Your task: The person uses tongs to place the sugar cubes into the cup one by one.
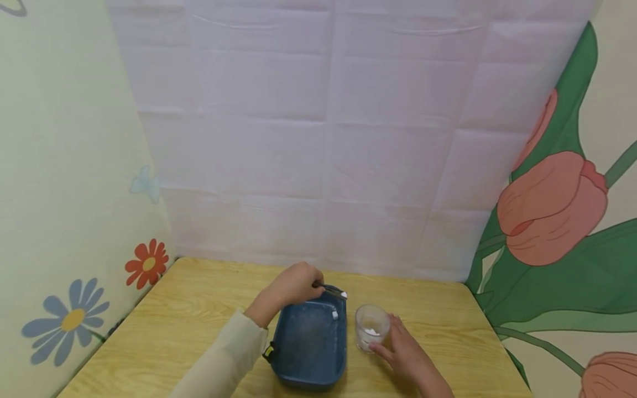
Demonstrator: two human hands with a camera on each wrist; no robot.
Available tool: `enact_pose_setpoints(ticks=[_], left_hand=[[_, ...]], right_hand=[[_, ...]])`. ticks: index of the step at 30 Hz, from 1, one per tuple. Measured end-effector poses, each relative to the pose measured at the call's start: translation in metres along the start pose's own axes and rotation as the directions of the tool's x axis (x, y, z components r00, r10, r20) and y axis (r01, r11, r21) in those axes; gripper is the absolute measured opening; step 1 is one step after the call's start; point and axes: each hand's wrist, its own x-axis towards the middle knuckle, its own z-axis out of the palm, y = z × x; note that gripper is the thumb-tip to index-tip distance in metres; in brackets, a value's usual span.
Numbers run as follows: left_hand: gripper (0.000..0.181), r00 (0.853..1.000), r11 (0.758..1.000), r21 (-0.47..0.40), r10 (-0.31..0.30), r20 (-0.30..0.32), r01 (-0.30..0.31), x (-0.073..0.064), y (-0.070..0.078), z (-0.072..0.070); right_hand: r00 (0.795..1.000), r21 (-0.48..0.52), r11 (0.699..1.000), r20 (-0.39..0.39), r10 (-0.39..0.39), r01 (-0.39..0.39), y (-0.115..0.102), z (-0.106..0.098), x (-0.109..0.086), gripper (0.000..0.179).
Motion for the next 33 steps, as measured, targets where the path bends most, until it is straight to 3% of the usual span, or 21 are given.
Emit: enact_pose_setpoints(ticks=[26,33], left_hand=[[0.023,0.998,0.998,-0.025,0.063,-0.015,-0.063,-0.002,0.019,0.003],[0.016,0.997,0.997,-0.022,0.079,-0.01,-0.079,-0.001,0.023,0.007]], right_hand=[[0.997,-0.004,0.997,0.031,0.074,-0.073,0.0,0.001,0.004,0.097],[0.999,-0.001,0.999,0.021,0.032,-0.032,0.0,-0.001,0.003,0.097]])
